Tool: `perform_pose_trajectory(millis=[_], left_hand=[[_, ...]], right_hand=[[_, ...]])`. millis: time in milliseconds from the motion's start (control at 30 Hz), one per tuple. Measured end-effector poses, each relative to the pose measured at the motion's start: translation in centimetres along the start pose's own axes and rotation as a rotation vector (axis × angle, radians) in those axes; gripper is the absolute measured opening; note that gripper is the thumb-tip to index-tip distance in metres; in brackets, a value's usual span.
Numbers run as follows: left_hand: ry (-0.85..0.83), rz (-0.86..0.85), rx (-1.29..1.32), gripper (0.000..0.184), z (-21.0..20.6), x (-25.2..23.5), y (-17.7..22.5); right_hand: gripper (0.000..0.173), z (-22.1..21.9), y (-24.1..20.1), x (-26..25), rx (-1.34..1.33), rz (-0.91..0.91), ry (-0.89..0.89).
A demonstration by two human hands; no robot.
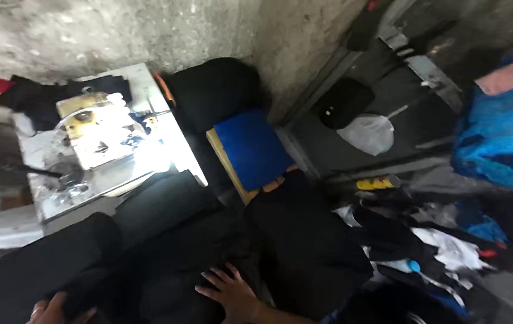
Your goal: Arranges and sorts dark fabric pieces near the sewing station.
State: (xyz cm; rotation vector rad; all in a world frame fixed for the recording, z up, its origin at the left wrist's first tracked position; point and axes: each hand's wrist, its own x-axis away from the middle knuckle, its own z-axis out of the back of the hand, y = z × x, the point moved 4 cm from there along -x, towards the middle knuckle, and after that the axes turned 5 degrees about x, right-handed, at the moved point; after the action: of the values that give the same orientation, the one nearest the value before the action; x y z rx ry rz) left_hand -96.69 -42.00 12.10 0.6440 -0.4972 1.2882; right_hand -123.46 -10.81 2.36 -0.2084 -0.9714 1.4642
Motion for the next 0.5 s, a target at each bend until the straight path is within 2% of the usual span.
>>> perform_pose_trajectory(millis=[67,167,233,333,500], left_hand=[[0.044,0.0,0.057,0.081,-0.1,0.1,-0.1],[0.011,0.112,0.091,0.082,0.8,0.9,0.6],[0.022,0.127,0.139,0.082,0.8,1.0,0.2],[0.039,0.108,0.197,0.079,0.9,1.0,-0.2],[0.118,0.074,0.325,0.075,-0.3,1.3,-2.2]], right_hand=[[0.107,0.1,-0.1,-0.3,0.014,-0.023,-0.019],[0.11,0.0,-1.0,-0.8,0.099,-0.085,-0.069],[0.113,0.1,-1.6,-1.0,0.196,-0.099,-0.027],[0.113,-0.3,-2.3,-1.2,0.305,-0.068,0.063],[0.11,-0.2,-4.0,-1.8,0.407,0.027,0.108]])
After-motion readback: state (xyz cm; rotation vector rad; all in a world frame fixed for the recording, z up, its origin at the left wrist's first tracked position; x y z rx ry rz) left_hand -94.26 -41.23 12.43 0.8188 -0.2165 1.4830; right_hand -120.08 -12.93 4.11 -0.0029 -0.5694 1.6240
